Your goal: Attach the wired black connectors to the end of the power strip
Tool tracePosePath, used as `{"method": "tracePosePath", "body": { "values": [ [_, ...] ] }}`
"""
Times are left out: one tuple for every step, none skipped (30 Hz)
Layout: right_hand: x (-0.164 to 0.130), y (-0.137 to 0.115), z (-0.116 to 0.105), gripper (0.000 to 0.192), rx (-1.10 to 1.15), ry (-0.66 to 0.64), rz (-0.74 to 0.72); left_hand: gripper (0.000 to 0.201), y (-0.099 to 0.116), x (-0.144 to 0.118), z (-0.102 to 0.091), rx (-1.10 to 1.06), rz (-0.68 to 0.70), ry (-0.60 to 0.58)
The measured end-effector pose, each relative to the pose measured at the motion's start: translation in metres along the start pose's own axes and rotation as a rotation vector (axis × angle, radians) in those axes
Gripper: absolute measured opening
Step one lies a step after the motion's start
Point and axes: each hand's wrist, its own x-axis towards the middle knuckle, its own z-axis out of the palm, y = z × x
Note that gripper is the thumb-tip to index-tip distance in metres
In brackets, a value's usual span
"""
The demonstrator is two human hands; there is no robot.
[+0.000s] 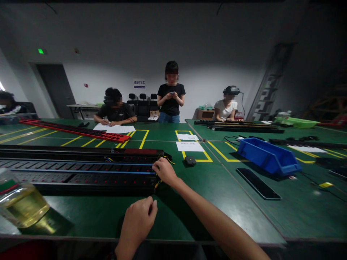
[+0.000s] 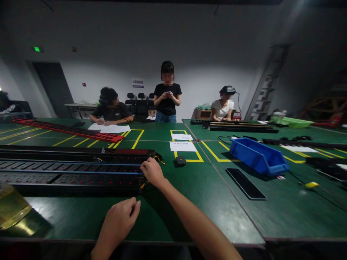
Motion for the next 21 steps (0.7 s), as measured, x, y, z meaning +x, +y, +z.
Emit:
{"method": "tracePosePath", "body": {
  "values": [
    [0.000,0.000,0.000,0.014,0.017,0.007,-0.001,0.032,0.000,0.000,0.000,0.000,-0.002,-0.003],
    [0.001,0.001,-0.001,0.014,0.044,0.023,0.001,0.033,0.000,0.000,0.000,-0.001,0.000,-0.003],
    [0.001,0.004,-0.002,0.014,0.079,0.045,0.008,0.033,0.000,0.000,0.000,-0.003,0.002,-0.002],
    [0.001,0.007,-0.004,0.014,0.114,0.072,0.018,0.033,0.000,0.000,0.000,-0.004,0.004,0.000],
    [0.001,0.011,-0.007,0.015,0.143,0.099,0.033,0.033,0.000,0.000,0.000,-0.006,0.006,0.004],
    [0.000,0.015,-0.009,0.016,0.163,0.119,0.051,0.033,0.000,0.000,0.000,-0.009,0.007,0.008],
    [0.000,0.018,-0.012,0.017,0.172,0.130,0.070,0.033,0.000,0.000,0.000,-0.011,0.006,0.011],
    [0.000,0.022,-0.014,0.018,0.169,0.131,0.087,0.033,0.000,-0.001,0.001,-0.015,0.004,0.014],
    [-0.001,0.024,-0.017,0.020,0.157,0.125,0.098,0.033,0.000,-0.001,0.001,-0.019,0.003,0.018],
    [-0.002,0.026,-0.019,0.020,0.137,0.115,0.104,0.033,0.000,-0.001,0.001,-0.023,0.003,0.021],
    [-0.003,0.026,-0.021,0.021,0.113,0.100,0.105,0.033,0.000,-0.002,0.000,-0.025,0.004,0.023],
    [-0.005,0.025,-0.022,0.021,0.088,0.081,0.100,0.033,0.000,-0.002,0.000,-0.027,0.005,0.024],
    [-0.006,0.024,-0.023,0.019,0.064,0.063,0.094,0.034,0.000,-0.002,0.000,-0.028,0.008,0.028],
    [-0.007,0.022,-0.024,0.017,0.042,0.049,0.090,0.034,0.000,-0.002,0.000,-0.030,0.012,0.031],
    [-0.009,0.020,-0.024,0.016,0.022,0.040,0.090,0.034,0.000,-0.002,0.000,-0.031,0.014,0.036],
    [-0.010,0.018,-0.024,0.016,0.007,0.033,0.093,0.033,0.000,-0.002,0.000,-0.032,0.015,0.040],
    [-0.011,0.016,-0.024,0.018,-0.005,0.025,0.096,0.033,0.000,-0.002,0.000,-0.033,0.015,0.045],
    [-0.011,0.015,-0.023,0.022,-0.013,0.010,0.094,0.033,0.000,-0.002,0.001,-0.034,0.016,0.049],
    [-0.012,0.014,-0.023,0.025,-0.018,-0.017,0.087,0.033,0.000,-0.002,0.001,-0.035,0.017,0.052],
    [-0.013,0.015,-0.022,0.028,-0.019,-0.051,0.075,0.033,0.000,-0.002,0.001,-0.035,0.019,0.053],
    [-0.013,0.016,-0.021,0.032,-0.018,-0.085,0.063,0.033,0.000,-0.002,0.001,-0.035,0.021,0.054]
  ]
}}
